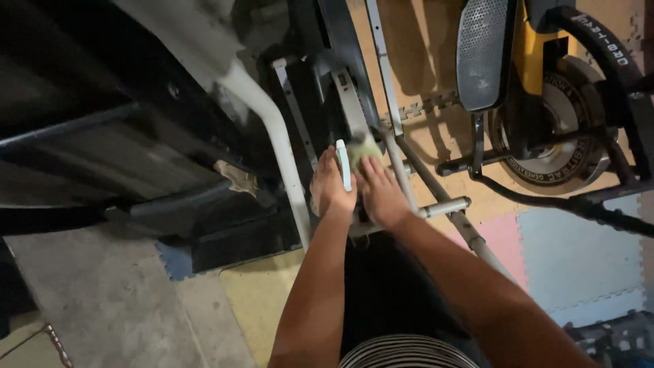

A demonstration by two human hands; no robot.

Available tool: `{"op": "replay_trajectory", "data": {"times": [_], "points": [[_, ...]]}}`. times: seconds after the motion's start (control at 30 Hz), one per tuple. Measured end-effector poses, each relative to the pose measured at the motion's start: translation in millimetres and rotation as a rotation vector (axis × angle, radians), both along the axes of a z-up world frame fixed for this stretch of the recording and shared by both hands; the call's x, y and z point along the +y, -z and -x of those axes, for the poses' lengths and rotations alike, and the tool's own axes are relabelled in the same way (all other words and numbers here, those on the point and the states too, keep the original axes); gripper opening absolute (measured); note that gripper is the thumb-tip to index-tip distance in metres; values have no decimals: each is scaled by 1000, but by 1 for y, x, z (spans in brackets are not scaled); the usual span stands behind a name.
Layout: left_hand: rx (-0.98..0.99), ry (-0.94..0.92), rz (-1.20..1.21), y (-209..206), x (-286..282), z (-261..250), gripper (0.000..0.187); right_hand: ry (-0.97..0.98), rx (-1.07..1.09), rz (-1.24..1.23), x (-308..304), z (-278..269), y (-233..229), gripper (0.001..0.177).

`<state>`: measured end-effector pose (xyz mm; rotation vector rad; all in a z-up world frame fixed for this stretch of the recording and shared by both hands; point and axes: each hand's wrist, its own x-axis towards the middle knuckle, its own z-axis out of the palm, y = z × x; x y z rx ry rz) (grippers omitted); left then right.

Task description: Cleaning and wiping down various gym machines using a spray bottle and a cloth.

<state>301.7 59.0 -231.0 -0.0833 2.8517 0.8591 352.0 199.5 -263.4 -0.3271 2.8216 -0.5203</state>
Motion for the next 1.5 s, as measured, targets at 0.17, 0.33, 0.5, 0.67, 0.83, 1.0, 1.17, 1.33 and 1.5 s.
{"op": "replay_trajectory", "data": {"times": [0.17, 0.33, 0.5, 0.67, 0.83, 1.0, 1.17, 1.33, 1.5], "points": [[42, -17, 7, 8, 0, 3, 72, -23, -51, -45, -2, 6, -6, 66], [76, -53, 56, 4, 11, 8, 72, 28, -18, -29, 3, 95, 60, 68], [-37, -15, 50, -20, 26, 41, 86, -10, -192, -150, -16, 218, 19, 58], [-54, 16, -5, -27, 28, 51, 92, 40, -570, -322, -27, 296, 80, 72], [-208, 25, 59, -20, 26, 60, 90, 11, -559, -388, -22, 309, 136, 77], [-19, 3, 13, -19, 19, 56, 84, -12, -519, -301, -21, 264, 64, 74], [-181, 51, 101, -53, 17, 38, 87, -41, -58, -377, -5, 159, 91, 63], [199, 135, -20, -37, 12, 2, 74, -3, -88, -90, -9, 37, -2, 67], [243, 211, -31, -94, 19, -13, 69, 343, -301, 347, 5, -57, 1, 57]]}}
